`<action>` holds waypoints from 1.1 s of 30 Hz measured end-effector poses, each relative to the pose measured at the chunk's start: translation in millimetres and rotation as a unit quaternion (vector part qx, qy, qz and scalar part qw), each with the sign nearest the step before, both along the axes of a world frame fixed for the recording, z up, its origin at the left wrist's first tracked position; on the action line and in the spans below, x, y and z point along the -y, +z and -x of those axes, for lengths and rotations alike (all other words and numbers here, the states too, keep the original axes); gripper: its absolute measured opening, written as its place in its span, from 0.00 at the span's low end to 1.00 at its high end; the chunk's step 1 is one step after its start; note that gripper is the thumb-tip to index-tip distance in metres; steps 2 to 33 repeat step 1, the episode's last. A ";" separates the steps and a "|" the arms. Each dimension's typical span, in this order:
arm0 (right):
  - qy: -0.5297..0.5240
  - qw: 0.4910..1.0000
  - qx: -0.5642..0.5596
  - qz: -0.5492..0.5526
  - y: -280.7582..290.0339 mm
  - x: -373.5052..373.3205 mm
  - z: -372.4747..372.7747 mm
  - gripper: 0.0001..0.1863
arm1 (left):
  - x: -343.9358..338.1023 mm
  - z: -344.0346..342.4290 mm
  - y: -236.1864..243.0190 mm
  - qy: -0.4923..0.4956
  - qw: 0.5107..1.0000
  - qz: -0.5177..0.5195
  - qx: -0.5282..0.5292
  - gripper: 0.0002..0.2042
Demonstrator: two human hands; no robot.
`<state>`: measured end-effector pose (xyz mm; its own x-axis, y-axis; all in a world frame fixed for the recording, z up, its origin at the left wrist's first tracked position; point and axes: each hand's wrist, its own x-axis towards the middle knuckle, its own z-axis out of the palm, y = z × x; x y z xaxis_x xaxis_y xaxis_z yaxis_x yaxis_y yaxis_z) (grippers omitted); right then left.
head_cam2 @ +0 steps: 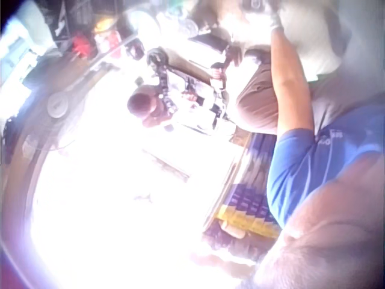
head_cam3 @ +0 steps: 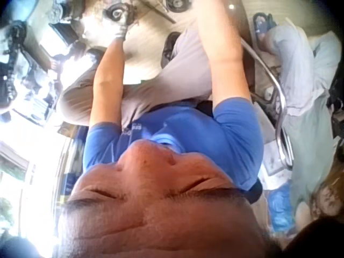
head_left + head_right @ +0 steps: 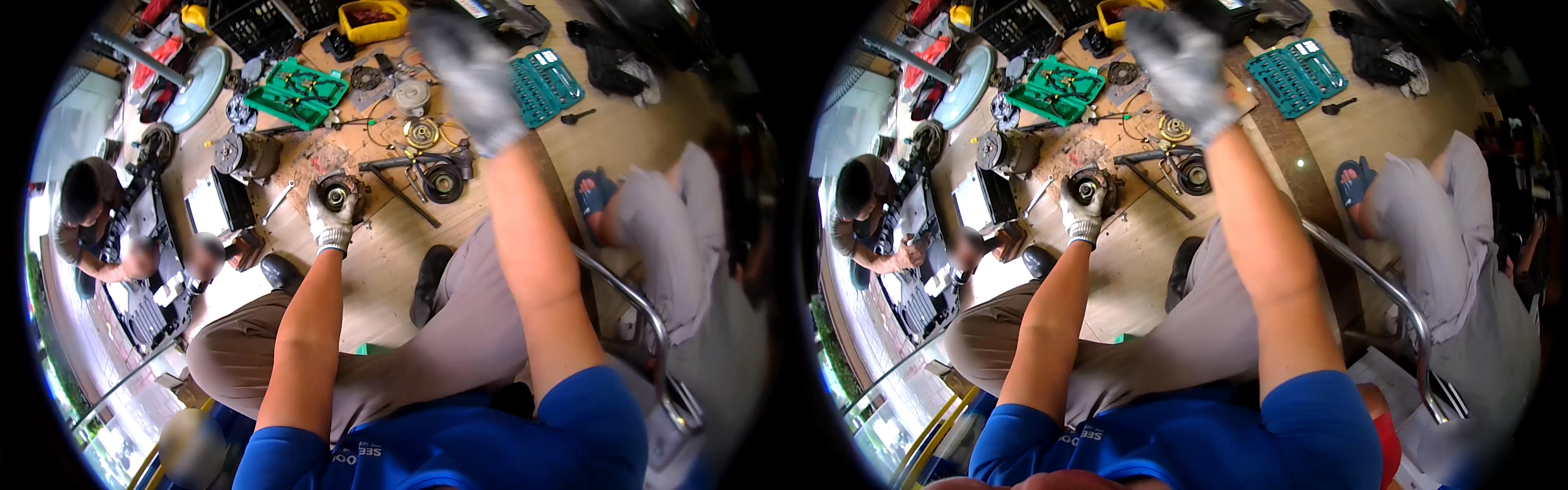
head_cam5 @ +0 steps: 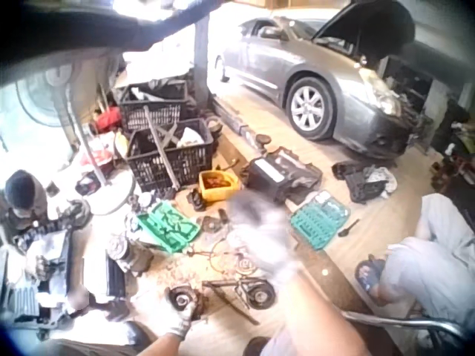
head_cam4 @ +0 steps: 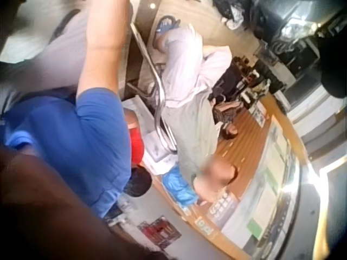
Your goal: The person disassembles an automotive component, removing a metal plate and extracting internal parts including a copper coil using a pair of pliers and a socket wrench.
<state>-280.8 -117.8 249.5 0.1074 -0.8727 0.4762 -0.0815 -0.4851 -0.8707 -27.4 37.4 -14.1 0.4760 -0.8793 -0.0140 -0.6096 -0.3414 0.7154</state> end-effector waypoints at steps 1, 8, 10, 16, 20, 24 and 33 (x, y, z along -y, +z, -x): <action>-0.044 0.999 0.014 0.006 24.4 -11.0 -0.8 0.32 | 1.7 -1.8 4.1 -0.001 1.000 -0.018 -0.001 0.51; -0.044 0.999 0.014 0.006 24.4 -11.0 -0.8 0.32 | 1.7 -1.8 4.1 -0.001 1.000 -0.018 -0.001 0.51; -0.044 0.999 0.014 0.006 24.4 -11.0 -0.8 0.32 | 1.7 -1.8 4.1 -0.001 1.000 -0.018 -0.001 0.51; -0.044 0.999 0.014 0.006 24.4 -11.0 -0.8 0.32 | 1.7 -1.8 4.1 -0.001 1.000 -0.018 -0.001 0.51; -0.044 0.999 0.014 0.006 24.4 -11.0 -0.8 0.32 | 1.7 -1.8 4.1 -0.001 1.000 -0.018 -0.001 0.51; -0.044 0.999 0.014 0.006 24.4 -11.0 -0.8 0.32 | 1.7 -1.8 4.1 -0.001 1.000 -0.018 -0.001 0.51; -0.044 0.999 0.014 0.006 24.4 -11.0 -0.8 0.32 | 1.7 -1.8 4.1 -0.001 1.000 -0.018 -0.001 0.51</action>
